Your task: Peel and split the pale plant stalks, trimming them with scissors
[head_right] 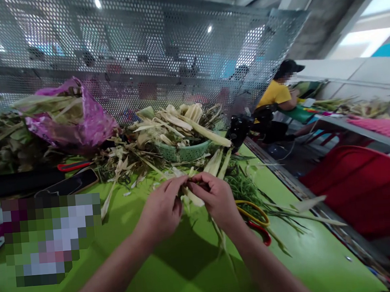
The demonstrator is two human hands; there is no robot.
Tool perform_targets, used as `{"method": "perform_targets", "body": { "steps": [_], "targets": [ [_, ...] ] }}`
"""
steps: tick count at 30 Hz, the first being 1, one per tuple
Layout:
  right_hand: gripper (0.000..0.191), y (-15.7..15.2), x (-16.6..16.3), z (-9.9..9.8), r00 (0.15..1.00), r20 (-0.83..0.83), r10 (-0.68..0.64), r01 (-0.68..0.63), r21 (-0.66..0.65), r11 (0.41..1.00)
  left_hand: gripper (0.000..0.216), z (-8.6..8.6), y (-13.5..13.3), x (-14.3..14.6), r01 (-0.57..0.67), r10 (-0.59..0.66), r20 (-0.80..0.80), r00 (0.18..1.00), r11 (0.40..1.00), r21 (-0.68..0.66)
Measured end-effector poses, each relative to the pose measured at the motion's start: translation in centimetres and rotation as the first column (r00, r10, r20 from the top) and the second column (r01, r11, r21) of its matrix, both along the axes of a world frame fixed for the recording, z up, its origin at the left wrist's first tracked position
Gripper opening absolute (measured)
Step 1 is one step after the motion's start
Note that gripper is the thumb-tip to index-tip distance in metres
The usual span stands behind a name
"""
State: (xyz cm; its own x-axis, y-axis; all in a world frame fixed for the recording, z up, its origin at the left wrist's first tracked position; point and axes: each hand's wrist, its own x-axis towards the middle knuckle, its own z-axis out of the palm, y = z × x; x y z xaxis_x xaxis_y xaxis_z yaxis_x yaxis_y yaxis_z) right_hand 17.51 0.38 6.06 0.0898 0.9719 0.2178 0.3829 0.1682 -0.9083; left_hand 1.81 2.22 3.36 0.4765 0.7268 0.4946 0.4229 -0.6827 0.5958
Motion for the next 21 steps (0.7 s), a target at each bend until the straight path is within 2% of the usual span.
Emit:
{"method": "perform_targets", "body": {
  "steps": [6, 11, 15, 21],
  "targets": [
    [0.022, 0.3, 0.9, -1.1, 0.999, -0.038, 0.029, -0.032, -0.075, 0.997, 0.045, -0.1, 0.5, -0.3, -0.027, 0.029, 0.019, 0.999, 0.995, -0.093],
    [0.021, 0.7, 1.1, -1.9, 0.986, -0.152, 0.066, -0.093, -0.182, 0.979, 0.032, -0.4, 0.7, -0.2, -0.064, 0.064, 0.000, 0.998, 0.994, -0.092],
    [0.025, 1.2, 1.1, -2.4, 0.974, -0.210, 0.083, -0.131, -0.230, 0.964, 0.029, -0.7, 0.6, 0.1, -0.102, 0.096, -0.075, 0.993, 0.991, -0.084],
    [0.028, 1.8, 1.9, -3.1, 0.988, -0.113, 0.107, -0.138, -0.316, 0.939, 0.026, -1.0, 0.6, 0.4, -0.094, 0.082, -0.119, 0.989, 0.991, -0.093]
  ]
}}
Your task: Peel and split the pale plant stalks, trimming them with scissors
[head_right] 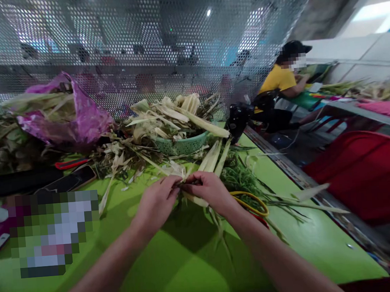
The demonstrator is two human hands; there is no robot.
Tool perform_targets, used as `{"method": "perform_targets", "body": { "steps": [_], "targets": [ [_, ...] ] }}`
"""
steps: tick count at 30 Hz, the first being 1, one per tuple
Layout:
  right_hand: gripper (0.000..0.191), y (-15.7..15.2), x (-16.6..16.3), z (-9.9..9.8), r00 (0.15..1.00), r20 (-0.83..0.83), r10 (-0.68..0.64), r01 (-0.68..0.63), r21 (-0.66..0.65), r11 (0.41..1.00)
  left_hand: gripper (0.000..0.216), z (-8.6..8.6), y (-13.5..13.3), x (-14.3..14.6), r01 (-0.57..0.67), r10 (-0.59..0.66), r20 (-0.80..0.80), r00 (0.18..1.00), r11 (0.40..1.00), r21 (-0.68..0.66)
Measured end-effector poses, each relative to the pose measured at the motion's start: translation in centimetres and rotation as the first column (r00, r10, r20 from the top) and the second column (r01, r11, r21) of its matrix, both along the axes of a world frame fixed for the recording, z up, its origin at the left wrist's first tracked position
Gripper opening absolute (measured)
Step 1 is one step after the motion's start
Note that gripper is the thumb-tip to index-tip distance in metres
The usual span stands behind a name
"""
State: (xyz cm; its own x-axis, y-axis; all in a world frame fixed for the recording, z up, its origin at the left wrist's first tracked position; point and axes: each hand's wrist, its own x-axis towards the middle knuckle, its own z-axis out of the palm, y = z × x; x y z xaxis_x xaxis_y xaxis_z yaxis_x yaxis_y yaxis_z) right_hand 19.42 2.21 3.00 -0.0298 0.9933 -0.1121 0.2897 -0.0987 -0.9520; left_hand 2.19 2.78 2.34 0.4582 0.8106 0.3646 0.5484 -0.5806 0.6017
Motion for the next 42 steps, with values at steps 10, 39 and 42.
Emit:
{"method": "perform_targets", "body": {
  "steps": [10, 39, 42],
  "targets": [
    [0.026, 0.4, 0.7, -0.9, 0.999, -0.020, 0.026, -0.027, -0.026, 0.999, 0.009, 0.7, 1.3, -1.2, -0.049, 0.051, 0.077, 0.996, 0.999, -0.020],
    [0.023, -1.7, -0.2, 2.4, 0.986, -0.010, 0.165, -0.163, 0.115, 0.980, 0.011, -1.9, 1.8, 1.0, 0.328, -0.024, 0.524, 0.851, 0.804, -0.496],
    [0.025, -2.0, -0.1, 2.8, 0.978, -0.127, 0.165, -0.131, 0.242, 0.961, 0.016, -1.9, 1.8, 0.9, 0.418, -0.043, 0.622, 0.782, 0.776, -0.472]
  ]
}}
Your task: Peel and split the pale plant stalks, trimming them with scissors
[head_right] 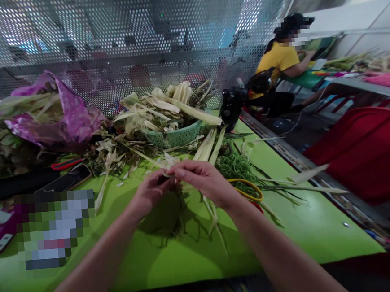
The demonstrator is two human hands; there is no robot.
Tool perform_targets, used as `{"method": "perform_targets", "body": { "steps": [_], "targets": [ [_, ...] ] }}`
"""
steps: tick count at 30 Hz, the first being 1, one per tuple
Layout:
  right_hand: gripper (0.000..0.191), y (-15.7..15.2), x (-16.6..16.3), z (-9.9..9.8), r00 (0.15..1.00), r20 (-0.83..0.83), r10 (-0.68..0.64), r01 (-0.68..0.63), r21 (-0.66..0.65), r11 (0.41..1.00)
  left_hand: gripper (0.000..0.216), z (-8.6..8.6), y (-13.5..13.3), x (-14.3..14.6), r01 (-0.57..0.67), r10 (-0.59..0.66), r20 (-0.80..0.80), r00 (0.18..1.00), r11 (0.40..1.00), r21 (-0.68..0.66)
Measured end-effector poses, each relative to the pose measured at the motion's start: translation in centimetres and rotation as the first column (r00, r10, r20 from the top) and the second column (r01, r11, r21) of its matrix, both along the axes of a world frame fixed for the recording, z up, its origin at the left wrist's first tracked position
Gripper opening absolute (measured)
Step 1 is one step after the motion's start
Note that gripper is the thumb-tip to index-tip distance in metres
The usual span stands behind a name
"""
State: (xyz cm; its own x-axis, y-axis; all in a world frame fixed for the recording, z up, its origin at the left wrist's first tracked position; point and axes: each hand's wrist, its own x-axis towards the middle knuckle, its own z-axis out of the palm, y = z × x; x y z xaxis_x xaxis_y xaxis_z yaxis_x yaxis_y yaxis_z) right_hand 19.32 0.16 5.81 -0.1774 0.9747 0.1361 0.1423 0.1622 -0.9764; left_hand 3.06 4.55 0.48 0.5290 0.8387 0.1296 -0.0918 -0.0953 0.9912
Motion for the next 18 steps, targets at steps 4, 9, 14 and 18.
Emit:
{"method": "perform_targets", "body": {
  "steps": [4, 9, 14, 18],
  "targets": [
    [0.025, 0.5, 1.0, -0.5, 0.967, 0.169, -0.192, 0.174, 0.116, 0.978, 0.018, 0.2, 0.0, -0.2, -0.023, 0.023, 0.009, 1.000, 0.997, -0.070],
    [0.015, 1.0, 1.2, -1.7, 0.830, 0.486, -0.274, 0.168, 0.249, 0.954, 0.016, 0.5, 0.0, -0.3, -0.041, 0.039, -0.026, 0.999, 0.993, -0.107],
    [0.005, 0.7, 0.7, -1.6, 0.792, 0.539, -0.286, 0.136, 0.301, 0.944, 0.015, 0.4, 0.1, -0.2, -0.046, 0.045, -0.007, 0.999, 0.991, -0.125],
    [0.005, 0.4, 0.5, -1.5, 0.810, 0.527, -0.256, 0.109, 0.294, 0.950, 0.015, 0.1, 0.2, -0.3, -0.056, 0.058, 0.005, 0.998, 0.990, -0.126]
  ]
}}
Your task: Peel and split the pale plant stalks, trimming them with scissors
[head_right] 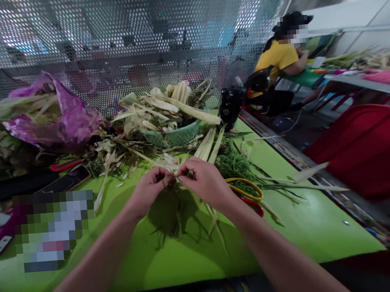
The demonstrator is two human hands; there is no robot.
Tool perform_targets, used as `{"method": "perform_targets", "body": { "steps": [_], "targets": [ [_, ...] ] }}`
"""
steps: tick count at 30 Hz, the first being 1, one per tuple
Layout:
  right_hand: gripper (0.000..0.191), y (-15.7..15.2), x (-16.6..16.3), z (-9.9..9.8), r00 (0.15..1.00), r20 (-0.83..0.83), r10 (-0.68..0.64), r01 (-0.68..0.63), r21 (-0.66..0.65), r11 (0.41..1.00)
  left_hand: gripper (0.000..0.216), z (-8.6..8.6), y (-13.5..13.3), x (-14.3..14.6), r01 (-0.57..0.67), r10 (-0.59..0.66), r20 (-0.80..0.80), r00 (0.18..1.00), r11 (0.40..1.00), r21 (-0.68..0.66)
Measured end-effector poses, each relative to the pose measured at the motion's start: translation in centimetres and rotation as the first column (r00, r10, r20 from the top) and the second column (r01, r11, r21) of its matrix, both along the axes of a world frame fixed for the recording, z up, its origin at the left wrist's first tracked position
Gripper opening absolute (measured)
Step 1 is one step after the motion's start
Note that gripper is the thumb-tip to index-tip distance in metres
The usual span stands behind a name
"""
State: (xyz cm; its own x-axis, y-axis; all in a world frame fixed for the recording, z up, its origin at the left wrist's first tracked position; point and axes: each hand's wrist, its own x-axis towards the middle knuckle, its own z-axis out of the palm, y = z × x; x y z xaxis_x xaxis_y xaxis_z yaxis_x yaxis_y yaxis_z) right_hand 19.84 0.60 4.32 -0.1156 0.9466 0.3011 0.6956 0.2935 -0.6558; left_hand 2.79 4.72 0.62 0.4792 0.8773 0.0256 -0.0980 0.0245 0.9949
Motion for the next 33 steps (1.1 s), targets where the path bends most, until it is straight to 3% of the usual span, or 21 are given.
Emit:
{"method": "perform_targets", "body": {
  "steps": [9, 20, 26, 33],
  "targets": [
    [0.005, 0.0, -0.1, -0.3, 0.999, 0.022, -0.034, 0.034, -0.030, 0.999, 0.017, -0.1, -0.1, 0.0, -0.003, 0.003, -0.020, 1.000, 1.000, -0.004],
    [0.010, -0.5, -0.4, 0.1, 0.988, -0.030, 0.148, -0.149, -0.015, 0.989, 0.023, -0.1, 0.0, 0.0, -0.043, 0.044, 0.012, 0.999, 0.994, -0.096],
    [0.007, -0.1, -0.2, -0.4, 0.996, -0.051, 0.073, -0.076, -0.046, 0.996, 0.017, -0.3, 0.2, -0.2, -0.106, 0.110, -0.056, 0.992, 0.992, 0.072],
    [0.012, 0.1, -1.0, -1.5, 0.997, -0.074, -0.014, 0.009, -0.069, 0.998, 0.012, 0.2, -0.1, 0.0, -0.119, 0.181, -0.161, 0.970, 0.936, 0.332]
  ]
}}
